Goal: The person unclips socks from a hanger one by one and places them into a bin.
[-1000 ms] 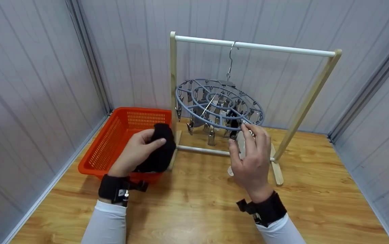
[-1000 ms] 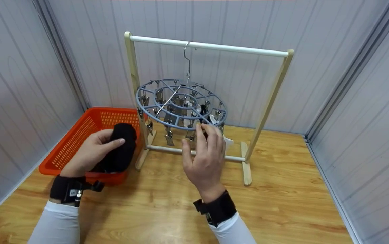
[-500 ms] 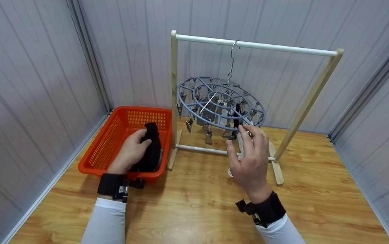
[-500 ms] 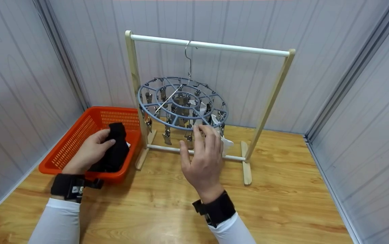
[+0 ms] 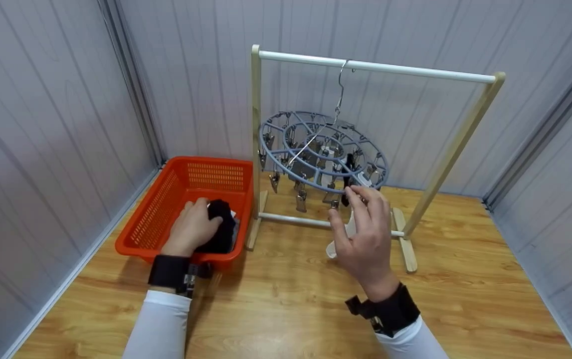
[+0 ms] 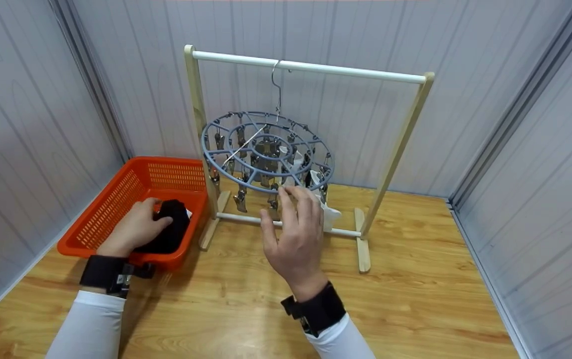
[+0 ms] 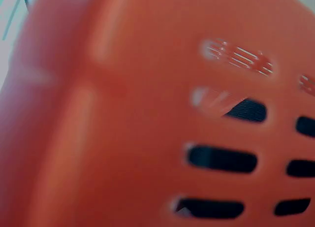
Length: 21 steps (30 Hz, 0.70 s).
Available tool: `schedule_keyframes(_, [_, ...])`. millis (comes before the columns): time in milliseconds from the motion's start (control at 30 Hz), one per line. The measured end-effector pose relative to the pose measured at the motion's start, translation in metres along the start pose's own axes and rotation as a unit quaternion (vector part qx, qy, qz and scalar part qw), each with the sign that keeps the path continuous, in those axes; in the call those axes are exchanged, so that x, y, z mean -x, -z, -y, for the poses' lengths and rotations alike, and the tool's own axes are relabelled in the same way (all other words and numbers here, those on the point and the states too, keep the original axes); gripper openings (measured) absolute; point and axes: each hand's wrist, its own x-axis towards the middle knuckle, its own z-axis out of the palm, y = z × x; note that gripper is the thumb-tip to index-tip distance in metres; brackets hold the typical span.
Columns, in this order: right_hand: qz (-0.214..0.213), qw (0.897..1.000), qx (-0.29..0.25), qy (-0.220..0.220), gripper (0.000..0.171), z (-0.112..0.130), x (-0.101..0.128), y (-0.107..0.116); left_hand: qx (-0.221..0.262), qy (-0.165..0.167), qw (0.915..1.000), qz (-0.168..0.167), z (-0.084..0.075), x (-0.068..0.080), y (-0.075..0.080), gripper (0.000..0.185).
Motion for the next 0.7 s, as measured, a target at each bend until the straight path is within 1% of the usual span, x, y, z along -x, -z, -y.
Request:
schedule_keyframes(100, [0.003,1.0,-0.002,0.005,0.051,0.0,0.001,0.0,0.017,0.01,0.9989,-0.042,-0.009,0.002,-0.001,0.077])
schedule_keyframes(200, [0.005,1.0,-0.005,0.008,0.052,0.0,0.001,0.001,0.059,0.006,0.9961,-0.066,-0.019,0.004,-0.002,0.081])
schedule_keyframes(367, [0.013,1.0,-0.017,0.02,0.054,0.001,0.002,0.002,0.112,-0.018,0.9915,-0.065,-0.033,0.007,-0.005,0.075])
schedule_keyframes(467, [0.018,0.999,-0.033,0.035,0.054,0.002,0.002,0.002,0.128,-0.037,0.9892,-0.06,-0.038,0.008,-0.009,0.067])
schedule_keyframes(600, [0.026,0.995,-0.062,0.074,0.054,0.001,0.001,0.003,0.139,-0.072,0.9858,-0.06,-0.042,0.009,-0.015,0.055])
schedule_keyframes(700, [0.027,0.991,-0.083,0.104,0.053,0.0,-0.001,0.002,0.147,-0.105,0.9815,-0.062,-0.046,0.01,-0.019,0.047])
